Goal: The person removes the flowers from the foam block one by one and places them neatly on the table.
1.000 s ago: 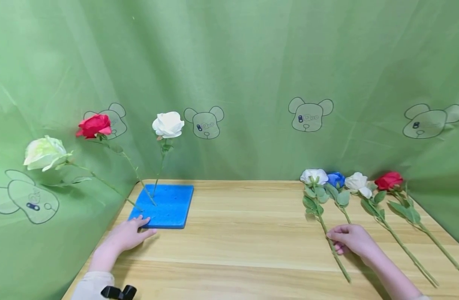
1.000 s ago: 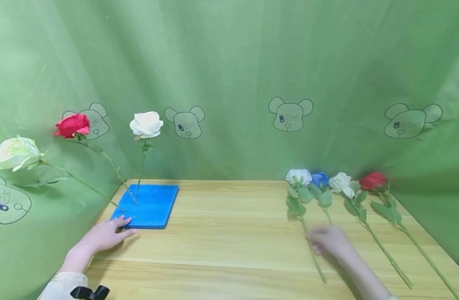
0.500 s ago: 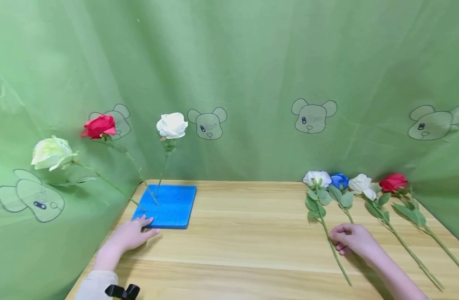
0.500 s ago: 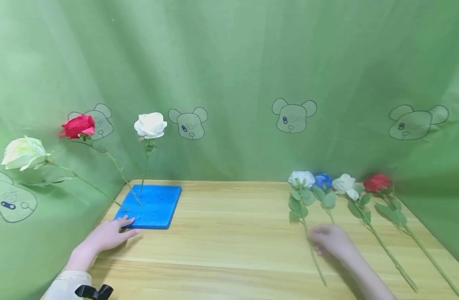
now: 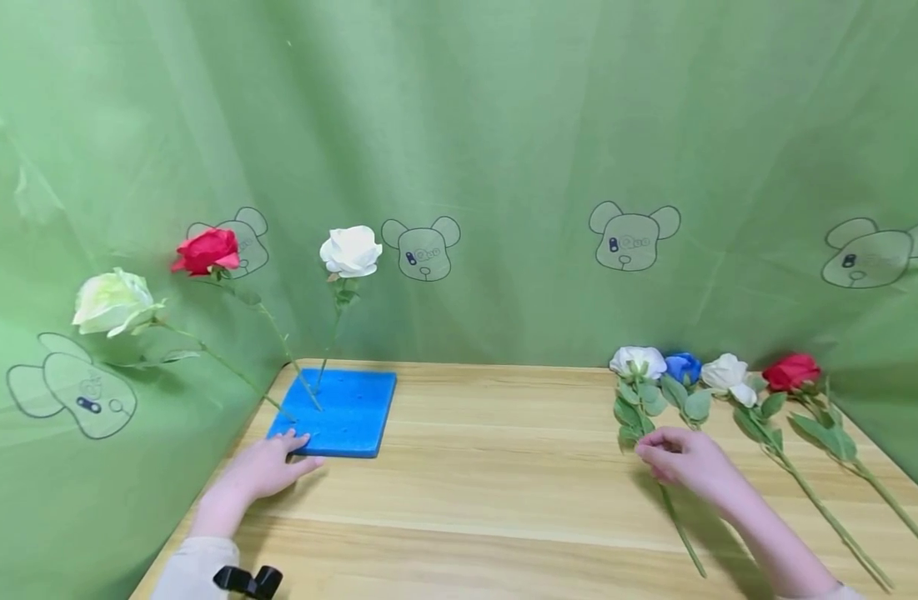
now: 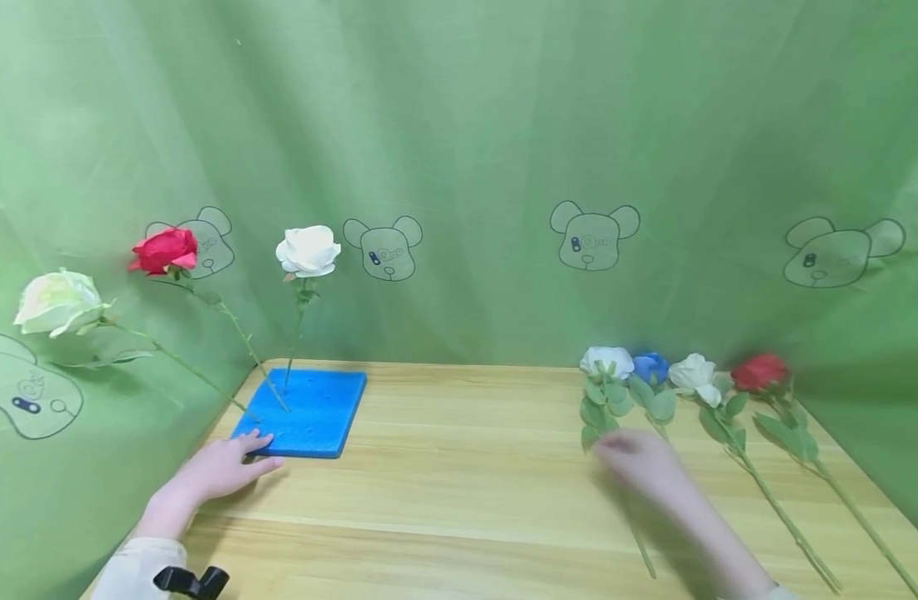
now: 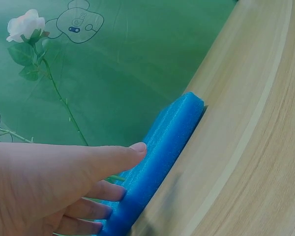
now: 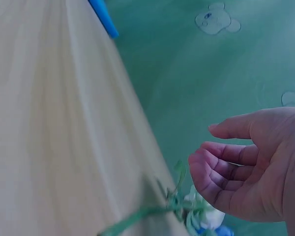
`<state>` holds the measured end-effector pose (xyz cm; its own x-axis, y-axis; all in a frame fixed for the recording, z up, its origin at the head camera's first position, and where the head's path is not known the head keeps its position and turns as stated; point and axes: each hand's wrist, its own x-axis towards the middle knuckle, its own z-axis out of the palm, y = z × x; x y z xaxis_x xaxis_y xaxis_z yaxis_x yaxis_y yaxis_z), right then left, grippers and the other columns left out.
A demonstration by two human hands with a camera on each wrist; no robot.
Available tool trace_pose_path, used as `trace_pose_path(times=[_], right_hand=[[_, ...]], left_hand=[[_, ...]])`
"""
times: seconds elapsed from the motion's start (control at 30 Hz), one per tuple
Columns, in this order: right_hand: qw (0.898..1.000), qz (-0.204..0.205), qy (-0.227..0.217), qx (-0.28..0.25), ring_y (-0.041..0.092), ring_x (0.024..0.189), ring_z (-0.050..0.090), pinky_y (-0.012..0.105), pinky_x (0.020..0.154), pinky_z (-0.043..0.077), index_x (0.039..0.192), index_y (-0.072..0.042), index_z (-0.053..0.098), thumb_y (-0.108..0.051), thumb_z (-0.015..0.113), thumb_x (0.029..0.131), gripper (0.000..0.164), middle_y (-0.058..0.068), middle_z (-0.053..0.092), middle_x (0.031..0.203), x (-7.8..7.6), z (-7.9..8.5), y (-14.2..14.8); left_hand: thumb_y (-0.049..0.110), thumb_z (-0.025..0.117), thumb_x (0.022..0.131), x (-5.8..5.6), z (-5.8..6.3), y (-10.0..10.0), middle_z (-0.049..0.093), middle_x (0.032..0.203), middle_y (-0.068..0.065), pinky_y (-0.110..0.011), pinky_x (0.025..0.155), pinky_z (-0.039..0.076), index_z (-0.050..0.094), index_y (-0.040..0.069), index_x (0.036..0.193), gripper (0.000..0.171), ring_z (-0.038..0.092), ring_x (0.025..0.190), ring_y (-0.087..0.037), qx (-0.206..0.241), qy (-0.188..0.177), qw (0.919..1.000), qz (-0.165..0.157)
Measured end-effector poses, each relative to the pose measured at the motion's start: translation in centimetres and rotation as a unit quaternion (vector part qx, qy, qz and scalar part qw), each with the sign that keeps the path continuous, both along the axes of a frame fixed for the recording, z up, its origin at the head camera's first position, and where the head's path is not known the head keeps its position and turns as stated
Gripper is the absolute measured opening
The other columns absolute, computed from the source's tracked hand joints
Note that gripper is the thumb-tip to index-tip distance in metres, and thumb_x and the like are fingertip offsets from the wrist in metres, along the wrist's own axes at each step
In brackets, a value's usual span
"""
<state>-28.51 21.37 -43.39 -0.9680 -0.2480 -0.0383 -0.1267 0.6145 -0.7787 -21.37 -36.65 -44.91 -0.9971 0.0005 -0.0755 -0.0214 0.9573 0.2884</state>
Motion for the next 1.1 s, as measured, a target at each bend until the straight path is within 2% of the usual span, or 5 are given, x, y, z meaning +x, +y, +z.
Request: trace_pose_path(times=[0.13, 0.33, 0.53, 0.77, 1.1], right_hand=[[1.000, 0.014, 0.006, -0.018, 0.013, 0.069, 0.061, 0.028, 0.063, 0.057, 0.116, 0.008, 0.061, -0.025, 0.062, 0.096, 0.039, 0.009, 0.065, 0.082, -0.6, 0.5, -1.4], [0.999, 0.040, 0.031, -0.018, 0.015, 0.073, 0.064, 0.029, 0.064, 0.057, 0.115, 0.005, 0.063, -0.027, 0.063, 0.095, 0.038, 0.010, 0.068, 0.086, -1.1, 1.2, -3.8], [0.997, 0.062, 0.048, -0.025, 0.017, 0.074, 0.064, 0.030, 0.065, 0.058, 0.111, 0.004, 0.065, -0.023, 0.065, 0.094, 0.032, 0.007, 0.067, 0.085, -1.4, 2.2, -6.3], [0.995, 0.083, 0.058, -0.009, 0.017, 0.074, 0.063, 0.030, 0.065, 0.058, 0.108, 0.001, 0.067, -0.021, 0.065, 0.093, 0.026, 0.005, 0.068, 0.084, -2.0, 3.0, -9.0], [0.989, 0.117, 0.091, -0.006, 0.018, 0.072, 0.064, 0.024, 0.060, 0.055, 0.099, -0.001, 0.069, -0.015, 0.066, 0.092, 0.016, 0.007, 0.069, 0.082, -3.0, 2.5, -12.5]], left_hand=[[0.062, 0.053, 0.091, 0.0, 0.0, 0.0, 0.038, 0.149, -0.030, -0.069, 0.107, 0.032, 0.053, 0.008, 0.140, 0.073, 0.034, 0.136, -0.054, -0.003, -0.001, 1.0000, 0.000], [0.062, 0.053, 0.091, 0.0, 0.1, 0.1, 0.038, 0.149, -0.030, -0.069, 0.107, 0.032, 0.053, 0.008, 0.140, 0.073, 0.033, 0.137, -0.054, -0.001, -0.005, 1.0000, 0.003], [0.062, 0.053, 0.091, 0.0, 0.1, 0.2, 0.038, 0.150, -0.030, -0.069, 0.107, 0.032, 0.053, 0.008, 0.140, 0.073, 0.033, 0.137, -0.054, -0.001, -0.004, 1.0000, 0.003], [0.063, 0.053, 0.091, 0.0, 0.2, 0.1, 0.038, 0.150, -0.030, -0.069, 0.107, 0.032, 0.053, 0.008, 0.140, 0.074, 0.034, 0.136, -0.054, -0.001, -0.004, 1.0000, 0.003], [0.061, 0.053, 0.092, 0.1, 0.3, 0.2, 0.038, 0.150, -0.030, -0.069, 0.108, 0.031, 0.053, 0.007, 0.140, 0.072, 0.034, 0.136, -0.054, -0.002, -0.005, 1.0000, 0.003]])
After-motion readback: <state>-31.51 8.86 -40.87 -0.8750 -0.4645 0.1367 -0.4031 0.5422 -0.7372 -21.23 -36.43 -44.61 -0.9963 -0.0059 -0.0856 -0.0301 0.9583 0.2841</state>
